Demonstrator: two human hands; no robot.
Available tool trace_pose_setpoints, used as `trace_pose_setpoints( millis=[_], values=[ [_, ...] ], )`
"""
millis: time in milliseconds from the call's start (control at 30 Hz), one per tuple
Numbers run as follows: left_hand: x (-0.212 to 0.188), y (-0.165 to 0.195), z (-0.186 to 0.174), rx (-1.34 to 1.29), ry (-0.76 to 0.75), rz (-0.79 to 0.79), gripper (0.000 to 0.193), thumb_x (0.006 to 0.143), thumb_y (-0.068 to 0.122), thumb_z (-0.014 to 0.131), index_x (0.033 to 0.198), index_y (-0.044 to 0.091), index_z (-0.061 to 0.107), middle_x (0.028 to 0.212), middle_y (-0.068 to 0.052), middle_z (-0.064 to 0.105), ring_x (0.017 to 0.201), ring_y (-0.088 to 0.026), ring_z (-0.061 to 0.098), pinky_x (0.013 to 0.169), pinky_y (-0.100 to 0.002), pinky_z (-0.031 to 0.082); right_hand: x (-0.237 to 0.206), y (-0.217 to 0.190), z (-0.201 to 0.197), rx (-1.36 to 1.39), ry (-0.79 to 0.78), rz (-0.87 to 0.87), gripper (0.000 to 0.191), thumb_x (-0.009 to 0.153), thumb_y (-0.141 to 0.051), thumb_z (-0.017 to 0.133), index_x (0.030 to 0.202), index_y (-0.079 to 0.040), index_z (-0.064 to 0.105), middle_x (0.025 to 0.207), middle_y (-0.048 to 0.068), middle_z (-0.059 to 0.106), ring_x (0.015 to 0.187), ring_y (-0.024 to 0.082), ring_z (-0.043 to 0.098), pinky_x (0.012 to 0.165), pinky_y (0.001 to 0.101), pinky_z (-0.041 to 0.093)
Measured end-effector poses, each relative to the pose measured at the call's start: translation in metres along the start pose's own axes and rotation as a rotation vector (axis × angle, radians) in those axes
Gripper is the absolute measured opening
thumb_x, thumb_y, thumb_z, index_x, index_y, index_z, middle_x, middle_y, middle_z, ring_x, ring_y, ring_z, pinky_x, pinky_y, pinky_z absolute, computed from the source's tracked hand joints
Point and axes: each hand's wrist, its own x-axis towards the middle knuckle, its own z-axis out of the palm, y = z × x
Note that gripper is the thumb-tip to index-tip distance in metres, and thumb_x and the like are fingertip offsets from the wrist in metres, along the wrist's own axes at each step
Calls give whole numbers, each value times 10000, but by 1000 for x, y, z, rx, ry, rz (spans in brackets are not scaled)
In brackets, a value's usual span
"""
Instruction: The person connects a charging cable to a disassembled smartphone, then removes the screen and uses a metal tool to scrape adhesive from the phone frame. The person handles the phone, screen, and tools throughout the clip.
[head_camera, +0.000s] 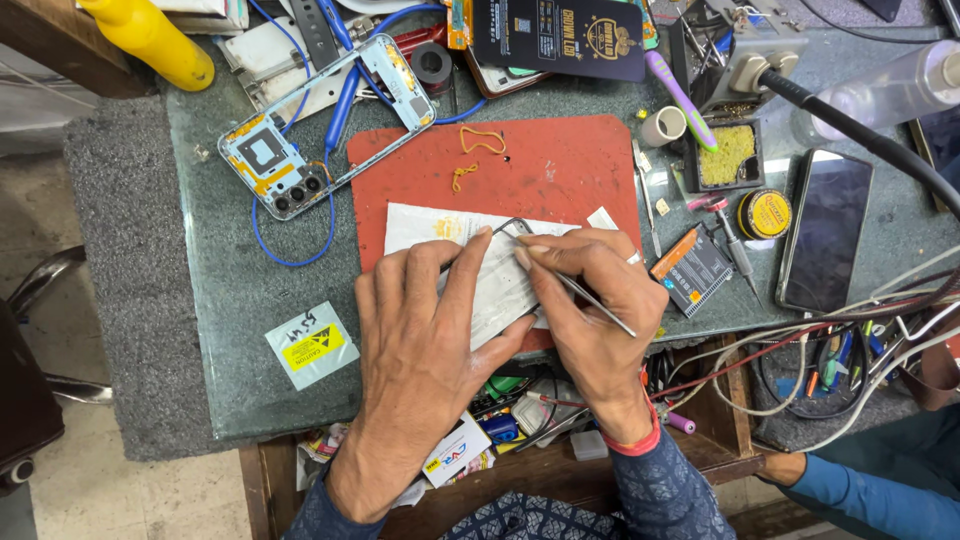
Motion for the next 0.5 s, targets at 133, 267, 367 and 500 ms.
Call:
trace_pose_setpoints(
  millis=[133, 267, 367, 500],
  values=[
    [0, 1, 0, -11, 6, -5, 751, 764, 403, 857, 1364, 37, 592, 1152, -99, 542, 1083, -309, 502, 933, -485, 396, 0, 1, 0, -26, 59, 79, 119, 877, 32, 803, 983, 16, 752, 965, 101, 764, 925, 175, 692, 816, 280, 547],
    [-2, 1, -1, -21, 7, -17, 758, 754, 402, 859, 1353, 27, 583, 1150, -102, 541, 1080, -311, 503, 933, -486, 396, 1, 1, -1, 23, 27, 93, 105, 880, 38, 787, 974, 19, 745, 976, 104, 765, 923, 164, 708, 808, 266, 561],
    [0, 0, 0, -24, 7, -9, 766, 753, 399, 857, 1358, 22, 577, 1149, -104, 539, 1078, -315, 500, 936, -487, 396, 3, 0, -1, 80, -20, 69, 94, 882, 48, 776, 964, 16, 743, 980, 101, 777, 941, 168, 715, 833, 273, 564],
    [0, 0, 0, -2, -17, -20, 773, 746, 406, 859, 1355, 21, 579, 1146, -112, 538, 1085, -325, 499, 932, -490, 394, 5, -2, 1, 102, -61, 58, 93, 874, 37, 769, 961, 14, 744, 993, 101, 781, 943, 167, 728, 858, 286, 569]
  ],
)
